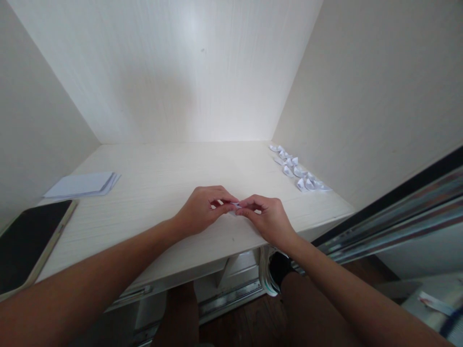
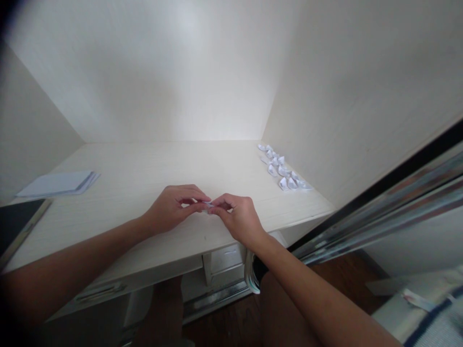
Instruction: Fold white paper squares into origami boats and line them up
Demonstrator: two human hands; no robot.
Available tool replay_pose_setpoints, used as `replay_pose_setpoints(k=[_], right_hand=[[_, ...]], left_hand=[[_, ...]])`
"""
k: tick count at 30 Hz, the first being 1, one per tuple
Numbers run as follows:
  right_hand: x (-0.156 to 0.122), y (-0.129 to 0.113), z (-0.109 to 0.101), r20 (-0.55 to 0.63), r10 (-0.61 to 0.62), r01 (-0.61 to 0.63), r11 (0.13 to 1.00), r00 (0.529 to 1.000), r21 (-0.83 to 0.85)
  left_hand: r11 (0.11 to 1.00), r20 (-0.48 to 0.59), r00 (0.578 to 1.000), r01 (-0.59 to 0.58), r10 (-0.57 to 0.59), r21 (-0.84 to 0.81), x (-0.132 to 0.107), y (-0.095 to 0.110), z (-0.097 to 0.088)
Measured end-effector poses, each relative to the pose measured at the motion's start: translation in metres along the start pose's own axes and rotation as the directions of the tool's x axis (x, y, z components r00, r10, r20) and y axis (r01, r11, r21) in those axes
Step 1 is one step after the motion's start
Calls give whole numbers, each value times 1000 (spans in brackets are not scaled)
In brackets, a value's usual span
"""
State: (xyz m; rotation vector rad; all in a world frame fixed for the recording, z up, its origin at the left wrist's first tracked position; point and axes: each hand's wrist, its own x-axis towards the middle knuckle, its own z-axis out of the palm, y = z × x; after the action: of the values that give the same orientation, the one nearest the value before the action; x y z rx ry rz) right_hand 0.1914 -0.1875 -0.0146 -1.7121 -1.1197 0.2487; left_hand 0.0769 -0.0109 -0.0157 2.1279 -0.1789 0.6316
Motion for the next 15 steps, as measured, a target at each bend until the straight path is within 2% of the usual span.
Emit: replay_pose_setpoints(k=[10,15], right_hand=[[0,-2,1,19,68,-69,996,997,54],[2,0,7,36,201,-201,924,979,325]], left_hand=[[998,26,998,54,-54,-23,2,5,-3],[961,-52,971,222,-233,-165,1,6,1]])
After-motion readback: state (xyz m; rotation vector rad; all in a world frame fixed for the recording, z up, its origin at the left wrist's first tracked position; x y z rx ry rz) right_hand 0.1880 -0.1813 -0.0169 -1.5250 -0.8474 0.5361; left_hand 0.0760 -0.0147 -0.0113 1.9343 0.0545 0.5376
